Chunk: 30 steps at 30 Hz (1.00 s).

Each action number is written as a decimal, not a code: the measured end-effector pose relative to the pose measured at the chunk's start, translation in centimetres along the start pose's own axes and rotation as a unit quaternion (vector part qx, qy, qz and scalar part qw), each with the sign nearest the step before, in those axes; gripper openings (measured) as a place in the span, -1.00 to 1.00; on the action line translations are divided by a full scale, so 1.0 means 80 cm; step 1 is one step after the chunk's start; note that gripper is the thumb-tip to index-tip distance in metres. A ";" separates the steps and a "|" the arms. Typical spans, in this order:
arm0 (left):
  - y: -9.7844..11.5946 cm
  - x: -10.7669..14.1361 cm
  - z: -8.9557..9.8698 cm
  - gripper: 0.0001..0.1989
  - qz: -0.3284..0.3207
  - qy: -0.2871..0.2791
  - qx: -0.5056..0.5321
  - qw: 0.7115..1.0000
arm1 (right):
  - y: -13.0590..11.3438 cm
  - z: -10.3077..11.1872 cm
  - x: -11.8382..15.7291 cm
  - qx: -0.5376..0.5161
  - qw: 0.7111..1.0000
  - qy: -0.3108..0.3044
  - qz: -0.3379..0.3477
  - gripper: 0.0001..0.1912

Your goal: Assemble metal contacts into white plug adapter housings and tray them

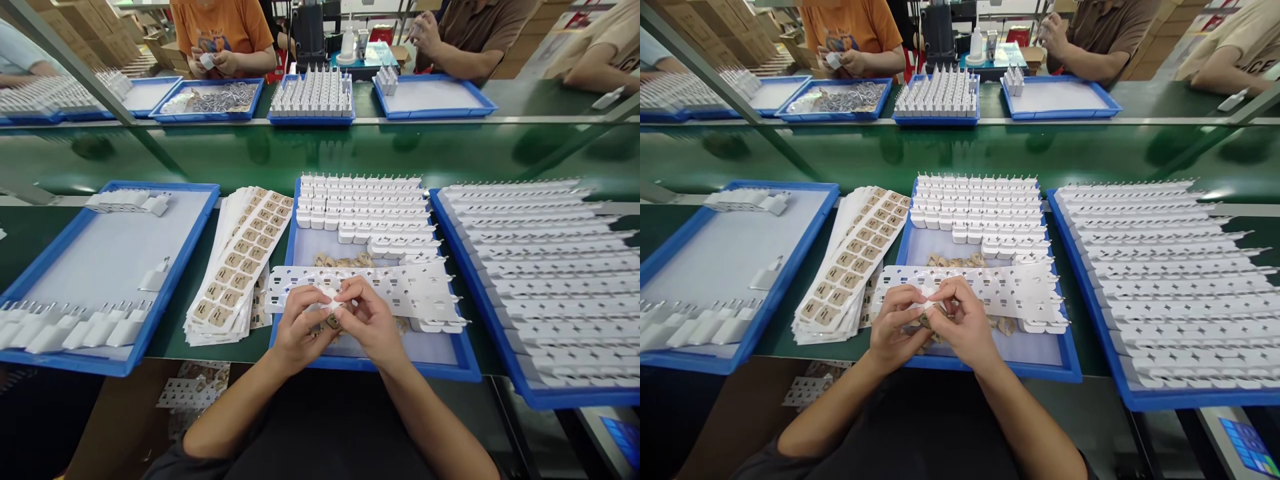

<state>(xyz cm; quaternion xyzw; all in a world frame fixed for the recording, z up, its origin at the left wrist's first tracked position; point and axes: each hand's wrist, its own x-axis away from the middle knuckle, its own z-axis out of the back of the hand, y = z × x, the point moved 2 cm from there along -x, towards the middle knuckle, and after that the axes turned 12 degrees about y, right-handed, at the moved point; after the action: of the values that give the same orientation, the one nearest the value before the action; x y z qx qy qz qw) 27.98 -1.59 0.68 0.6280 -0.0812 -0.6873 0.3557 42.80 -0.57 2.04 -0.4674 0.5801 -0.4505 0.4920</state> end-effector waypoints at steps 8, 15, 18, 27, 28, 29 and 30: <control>-0.004 0.000 0.000 -0.72 0.047 -0.019 0.050 0.997 | -0.013 0.013 0.002 0.132 0.988 -0.062 0.046 -0.69; -0.002 -0.004 0.001 -0.60 0.063 -0.034 0.058 0.996 | -0.024 0.031 -0.009 0.168 0.980 -0.056 0.093 -0.90; -0.002 -0.003 0.002 -0.60 0.061 -0.033 0.048 0.996 | -0.025 0.029 -0.010 0.222 0.959 -0.051 0.169 -0.91; -0.015 0.010 0.001 -0.65 0.269 -0.029 0.089 0.959 | -0.024 0.031 0.024 0.238 0.909 -0.127 0.316 -0.78; -0.015 0.010 0.001 -0.64 0.282 -0.026 0.080 0.956 | -0.024 0.036 0.026 0.221 0.921 -0.132 0.293 -0.79; -0.015 0.009 0.002 -0.61 0.292 -0.022 0.068 0.954 | -0.024 0.042 0.027 0.219 0.928 -0.137 0.270 -0.80; -0.014 0.007 0.003 -0.56 0.296 -0.021 0.055 0.953 | -0.022 0.048 0.027 0.233 0.929 -0.143 0.251 -0.81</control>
<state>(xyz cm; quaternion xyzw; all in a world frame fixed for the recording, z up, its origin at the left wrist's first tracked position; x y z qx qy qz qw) 27.38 -1.19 -0.34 0.5801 -0.3083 -0.5584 0.5065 46.61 -3.25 3.05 -0.2384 0.4809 -0.3630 0.7617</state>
